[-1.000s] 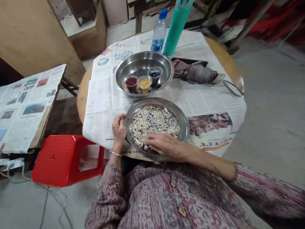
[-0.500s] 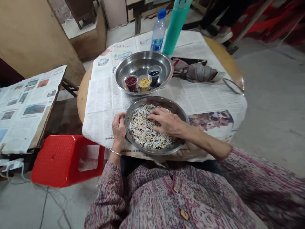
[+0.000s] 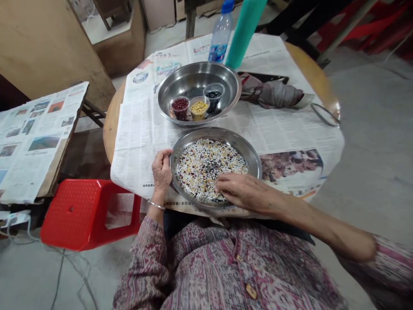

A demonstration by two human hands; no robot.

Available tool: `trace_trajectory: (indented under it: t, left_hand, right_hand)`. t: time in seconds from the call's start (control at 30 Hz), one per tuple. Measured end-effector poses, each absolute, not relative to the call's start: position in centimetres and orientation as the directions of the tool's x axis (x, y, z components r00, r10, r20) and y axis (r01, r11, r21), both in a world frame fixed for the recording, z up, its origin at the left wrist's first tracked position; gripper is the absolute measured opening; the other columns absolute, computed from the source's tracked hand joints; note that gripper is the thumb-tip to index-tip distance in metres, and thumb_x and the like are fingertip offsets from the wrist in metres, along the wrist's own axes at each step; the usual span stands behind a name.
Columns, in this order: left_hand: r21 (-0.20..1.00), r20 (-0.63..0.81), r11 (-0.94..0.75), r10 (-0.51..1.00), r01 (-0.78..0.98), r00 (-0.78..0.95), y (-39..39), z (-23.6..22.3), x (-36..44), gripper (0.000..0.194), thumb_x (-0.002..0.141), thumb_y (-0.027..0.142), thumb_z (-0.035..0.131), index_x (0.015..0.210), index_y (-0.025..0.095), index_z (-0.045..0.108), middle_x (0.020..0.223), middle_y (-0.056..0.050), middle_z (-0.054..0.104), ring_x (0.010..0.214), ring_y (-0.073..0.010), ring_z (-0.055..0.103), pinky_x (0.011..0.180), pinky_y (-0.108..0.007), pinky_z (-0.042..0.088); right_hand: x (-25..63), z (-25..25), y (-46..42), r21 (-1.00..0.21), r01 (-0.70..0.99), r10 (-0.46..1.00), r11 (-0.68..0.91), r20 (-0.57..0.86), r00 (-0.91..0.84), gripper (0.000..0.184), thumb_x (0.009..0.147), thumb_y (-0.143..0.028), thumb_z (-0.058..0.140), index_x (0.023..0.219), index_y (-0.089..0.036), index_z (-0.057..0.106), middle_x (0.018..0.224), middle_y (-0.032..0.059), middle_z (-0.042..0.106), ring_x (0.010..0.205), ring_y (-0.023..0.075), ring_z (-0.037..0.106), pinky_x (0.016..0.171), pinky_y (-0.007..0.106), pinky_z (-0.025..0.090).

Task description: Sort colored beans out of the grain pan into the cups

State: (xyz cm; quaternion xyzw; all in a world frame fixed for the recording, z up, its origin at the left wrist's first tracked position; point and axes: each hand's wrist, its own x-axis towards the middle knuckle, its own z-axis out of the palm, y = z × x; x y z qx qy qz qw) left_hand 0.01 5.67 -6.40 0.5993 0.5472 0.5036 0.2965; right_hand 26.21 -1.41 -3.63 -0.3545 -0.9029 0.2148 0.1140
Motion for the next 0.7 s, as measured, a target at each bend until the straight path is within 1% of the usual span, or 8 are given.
trace_trajectory:
  t: [0.1,0.17,0.23,0.3,0.4,0.5,0.57,0.7]
  left_hand:
    - [0.908,0.276,-0.222,0.955,0.355,-0.109,5.7,-6.4,0.0,0.023,0.098,0.020,0.045,0.096,0.021,0.068,0.099,-0.003,0.072,0.098,-0.0178,0.066,0.094,-0.031,0.051]
    - [0.909,0.274,-0.220,0.955,0.353,-0.111,5.7,-6.4,0.0,0.023,0.098,0.019,0.045,0.096,0.021,0.068,0.099,-0.003,0.072,0.098,-0.0176,0.066,0.094,-0.031,0.050]
    - [0.910,0.277,-0.222,0.954,0.351,-0.112,5.7,-6.4,0.0,0.022,0.097,0.019,0.046,0.096,0.020,0.068,0.100,-0.003,0.072,0.098,-0.0178,0.066,0.094,-0.031,0.050]
    - [0.908,0.281,-0.226,0.953,0.352,-0.111,5.7,-6.4,0.0,0.022,0.097,0.019,0.046,0.096,0.020,0.068,0.100,-0.003,0.072,0.099,-0.0180,0.065,0.094,-0.031,0.050]
    - [0.906,0.284,-0.230,0.953,0.356,-0.108,5.7,-6.4,0.0,0.023,0.098,0.019,0.046,0.096,0.021,0.068,0.099,-0.003,0.072,0.099,-0.0181,0.065,0.094,-0.032,0.050]
    - [0.902,0.292,-0.236,0.950,0.361,-0.109,5.7,-6.4,0.0,0.023,0.098,0.019,0.045,0.096,0.020,0.068,0.099,-0.004,0.072,0.098,-0.0180,0.066,0.094,-0.031,0.050]
    - [0.899,0.297,-0.240,0.948,0.366,-0.110,5.6,-6.4,0.0,0.023,0.098,0.020,0.045,0.096,0.020,0.068,0.099,-0.004,0.072,0.098,-0.0179,0.066,0.093,-0.031,0.050]
    - [0.899,0.297,-0.239,0.948,0.367,-0.112,5.7,-6.4,0.0,0.023,0.098,0.021,0.045,0.096,0.020,0.068,0.099,-0.004,0.072,0.098,-0.0182,0.066,0.093,-0.031,0.050]
  right_hand:
    - [27.1,-4.3,-1.5,-0.405,0.592,0.671,0.697,0.077,-0.737,0.018,0.092,-0.010,0.048,0.085,-0.020,0.061,0.090,0.0060,0.065,0.085,0.0182,0.060,0.077,0.031,0.048]
    - [27.2,-4.7,-0.6,-0.349,0.626,0.694,0.697,0.109,-0.712,0.018,0.092,-0.010,0.049,0.086,-0.020,0.062,0.089,0.0060,0.065,0.086,0.0189,0.060,0.077,0.031,0.049]
    - [27.0,-4.9,0.6,-0.307,0.686,0.746,0.660,0.155,-0.648,0.020,0.091,-0.008,0.049,0.089,-0.020,0.065,0.093,0.0072,0.066,0.092,0.0205,0.061,0.079,0.032,0.051]
    - [26.6,-4.8,1.7,-0.295,0.750,0.806,0.592,0.221,-0.549,0.024,0.091,-0.008,0.049,0.095,-0.021,0.068,0.101,0.0092,0.067,0.099,0.0229,0.062,0.084,0.035,0.053]
    - [25.9,-4.7,2.8,-0.317,0.807,0.861,0.499,0.291,-0.418,0.022,0.095,-0.016,0.050,0.104,-0.020,0.070,0.108,0.0120,0.067,0.105,0.0264,0.061,0.092,0.041,0.053]
    - [24.7,-4.7,2.9,-0.369,0.785,0.865,0.498,0.280,-0.417,0.022,0.094,-0.028,0.057,0.112,-0.019,0.067,0.109,0.0122,0.066,0.106,0.0280,0.060,0.094,0.044,0.052]
    - [23.6,-4.9,2.8,-0.404,0.749,0.851,0.525,0.244,-0.465,0.021,0.091,-0.023,0.058,0.110,-0.019,0.066,0.107,0.0115,0.065,0.103,0.0265,0.060,0.092,0.041,0.051]
    - [21.4,-4.8,3.3,-0.511,0.685,0.838,0.519,0.145,-0.526,0.017,0.085,-0.008,0.052,0.089,-0.019,0.064,0.094,0.0082,0.065,0.086,0.0198,0.059,0.080,0.033,0.048]
